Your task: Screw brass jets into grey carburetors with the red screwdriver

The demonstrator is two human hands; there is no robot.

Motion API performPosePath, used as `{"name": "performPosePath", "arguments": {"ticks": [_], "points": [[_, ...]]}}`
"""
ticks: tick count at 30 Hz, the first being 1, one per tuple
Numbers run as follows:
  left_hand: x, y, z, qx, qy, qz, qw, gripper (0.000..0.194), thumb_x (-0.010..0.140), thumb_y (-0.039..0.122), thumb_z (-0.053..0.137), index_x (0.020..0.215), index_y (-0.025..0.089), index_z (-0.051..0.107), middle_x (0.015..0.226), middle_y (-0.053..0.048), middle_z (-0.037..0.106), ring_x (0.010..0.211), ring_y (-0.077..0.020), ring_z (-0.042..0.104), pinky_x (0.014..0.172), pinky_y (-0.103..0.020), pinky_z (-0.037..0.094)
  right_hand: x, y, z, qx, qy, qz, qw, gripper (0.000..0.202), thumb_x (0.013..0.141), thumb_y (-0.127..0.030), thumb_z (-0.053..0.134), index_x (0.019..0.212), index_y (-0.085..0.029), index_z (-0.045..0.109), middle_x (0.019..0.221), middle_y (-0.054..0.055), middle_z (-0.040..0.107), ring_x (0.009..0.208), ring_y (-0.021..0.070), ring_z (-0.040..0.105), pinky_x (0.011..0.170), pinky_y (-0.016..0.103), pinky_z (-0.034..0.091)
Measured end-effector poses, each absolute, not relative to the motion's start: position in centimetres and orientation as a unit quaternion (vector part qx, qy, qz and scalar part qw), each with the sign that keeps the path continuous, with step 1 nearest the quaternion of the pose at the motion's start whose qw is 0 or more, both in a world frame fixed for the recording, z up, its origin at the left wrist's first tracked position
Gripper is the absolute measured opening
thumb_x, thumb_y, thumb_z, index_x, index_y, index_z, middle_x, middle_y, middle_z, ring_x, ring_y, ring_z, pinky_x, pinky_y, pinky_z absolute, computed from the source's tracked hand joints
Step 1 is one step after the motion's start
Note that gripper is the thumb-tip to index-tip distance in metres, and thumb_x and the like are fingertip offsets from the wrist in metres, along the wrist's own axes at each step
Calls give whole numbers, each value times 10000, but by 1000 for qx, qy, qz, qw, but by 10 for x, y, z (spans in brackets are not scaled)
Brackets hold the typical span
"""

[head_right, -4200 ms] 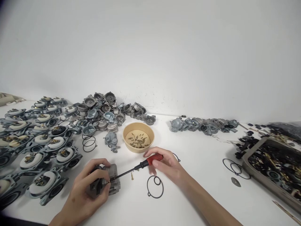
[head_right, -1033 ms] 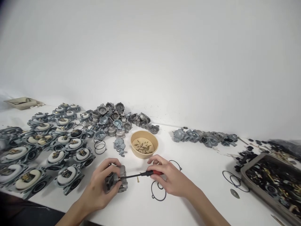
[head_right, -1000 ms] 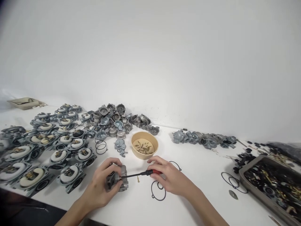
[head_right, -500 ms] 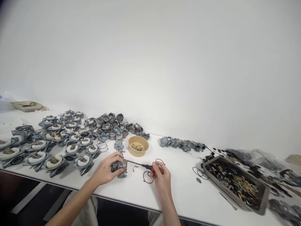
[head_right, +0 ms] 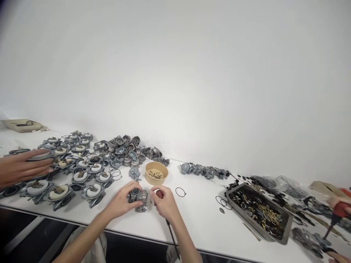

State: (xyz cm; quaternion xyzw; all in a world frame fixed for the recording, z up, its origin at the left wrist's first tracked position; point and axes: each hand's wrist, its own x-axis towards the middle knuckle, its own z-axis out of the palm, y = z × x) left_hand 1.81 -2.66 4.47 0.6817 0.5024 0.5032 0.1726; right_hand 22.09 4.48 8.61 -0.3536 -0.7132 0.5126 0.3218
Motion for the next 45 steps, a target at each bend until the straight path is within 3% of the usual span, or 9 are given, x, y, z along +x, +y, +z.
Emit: {"name": "performPosePath", "arguments": {"ticks": [2,8,18,22,30,34,45], "points": [[18,-26,45,678,505,506,171,300,765,177,771,1035,229,652,1090,-40,662,1044,-238,617,959,-358,475,211,43,69,-349,-744,466,329,358,801,-525,712,788,-167,693,505,-79,332,435,85,327,422,227,255],[16,-26,42,679,499,510,172,272,776,187,757,1020,228,645,1072,-36,652,1010,-231,619,919,-336,480,208,43,40,-344,-749,425,375,343,810,-510,715,836,-172,768,559,-40,375,558,131,352,537,265,318],[15,-23,38,688,496,501,174,342,747,149,758,1038,259,615,1061,-9,634,996,-214,612,902,-307,467,203,27,53,-361,-791,350,349,193,860,-357,645,870,-193,745,586,-51,380,572,125,343,561,250,300],[15,-23,38,687,493,503,179,338,755,153,756,1043,257,612,1060,-13,633,1003,-217,609,909,-313,466,204,24,58,-353,-808,329,338,174,884,-338,612,878,-204,722,587,-49,429,568,128,372,560,244,316],[15,-22,37,685,492,505,184,343,749,153,757,1044,255,614,1066,-12,637,1012,-216,614,927,-321,471,203,19,60,-322,-846,257,340,156,927,-276,539,929,-221,685,753,11,671,611,155,541,618,254,413],[14,-23,39,685,494,503,185,339,742,153,764,1033,252,619,1060,-11,638,999,-213,619,917,-315,478,204,18,57,-331,-852,231,333,152,914,-264,567,986,-241,698,709,-2,676,603,169,574,627,261,443],[13,-21,38,689,492,495,193,340,759,169,765,1049,256,610,1086,-20,646,1035,-225,619,950,-332,475,201,16,57,-299,-865,188,356,200,951,-184,488,934,-249,677,869,22,719,777,191,657,704,268,470]]}}
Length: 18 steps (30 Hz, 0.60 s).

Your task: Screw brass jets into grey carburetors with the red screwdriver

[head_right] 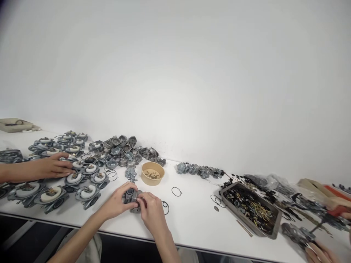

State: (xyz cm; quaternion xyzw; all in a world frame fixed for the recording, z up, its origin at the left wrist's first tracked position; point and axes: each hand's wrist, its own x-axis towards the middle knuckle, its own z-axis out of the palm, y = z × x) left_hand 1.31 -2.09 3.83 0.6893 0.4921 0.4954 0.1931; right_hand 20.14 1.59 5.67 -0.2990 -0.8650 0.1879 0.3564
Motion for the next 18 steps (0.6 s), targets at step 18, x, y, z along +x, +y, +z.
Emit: {"name": "performPosePath", "arguments": {"ticks": [18], "points": [[15,-26,44,751,493,436,-40,55,924,255,612,944,252,662,1108,-83,659,1096,-274,625,931,-395,528,298,171,64,-466,-463,471,588,329,800,-507,641,883,-231,482,750,29,728,560,186,688,453,253,501]]}}
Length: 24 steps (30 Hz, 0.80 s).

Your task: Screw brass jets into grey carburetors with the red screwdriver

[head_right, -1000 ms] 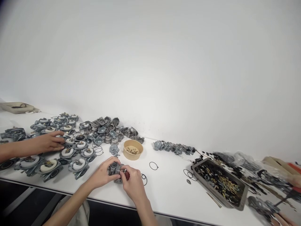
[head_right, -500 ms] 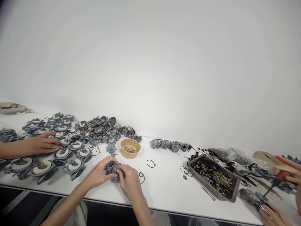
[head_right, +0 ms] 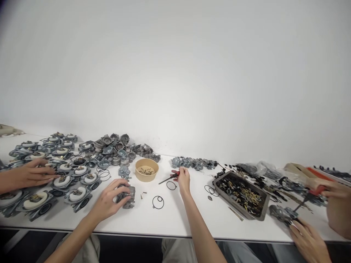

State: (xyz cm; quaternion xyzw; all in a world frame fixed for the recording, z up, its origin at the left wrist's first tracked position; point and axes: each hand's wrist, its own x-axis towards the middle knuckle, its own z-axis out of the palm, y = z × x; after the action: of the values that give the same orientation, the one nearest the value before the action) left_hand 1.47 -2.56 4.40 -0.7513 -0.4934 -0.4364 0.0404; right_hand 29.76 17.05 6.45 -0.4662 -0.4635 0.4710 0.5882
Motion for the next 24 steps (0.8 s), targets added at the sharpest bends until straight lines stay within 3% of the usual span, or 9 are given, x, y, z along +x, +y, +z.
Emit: {"name": "performPosePath", "arguments": {"ticks": [3,5,13,19,24], "points": [[18,-25,43,-749,-487,-443,77,87,932,212,580,930,248,659,1088,-83,676,1145,-276,622,949,-391,533,296,182,46,-485,-474,460,574,352,792,-546,633,831,-241,460,626,12,687,434,154,574,337,224,354],[19,-24,41,-748,-484,-444,98,115,941,177,551,952,239,647,1082,-85,685,1165,-267,627,951,-375,542,294,185,37,-478,-483,462,570,355,794,-564,616,812,-251,449,594,-4,653,418,148,545,323,226,329],[10,-20,27,-764,-477,-411,142,121,1001,216,515,1003,229,635,1210,-87,686,1218,-242,647,1016,-360,553,286,175,19,-457,-573,443,516,310,720,-478,705,783,-218,549,637,8,664,556,204,665,464,291,524],[13,-19,27,-764,-472,-410,159,98,986,197,534,1021,243,613,1108,-65,709,1261,-240,625,1044,-355,535,283,164,14,-430,-665,371,485,202,727,-384,691,737,-187,646,644,20,681,596,181,633,583,296,539],[18,-20,32,-749,-476,-424,182,83,947,230,568,998,250,631,1127,-66,705,1180,-253,673,991,-354,564,282,158,17,-395,-728,312,466,113,732,-276,689,803,-193,716,824,46,745,762,197,669,740,312,547]]}}
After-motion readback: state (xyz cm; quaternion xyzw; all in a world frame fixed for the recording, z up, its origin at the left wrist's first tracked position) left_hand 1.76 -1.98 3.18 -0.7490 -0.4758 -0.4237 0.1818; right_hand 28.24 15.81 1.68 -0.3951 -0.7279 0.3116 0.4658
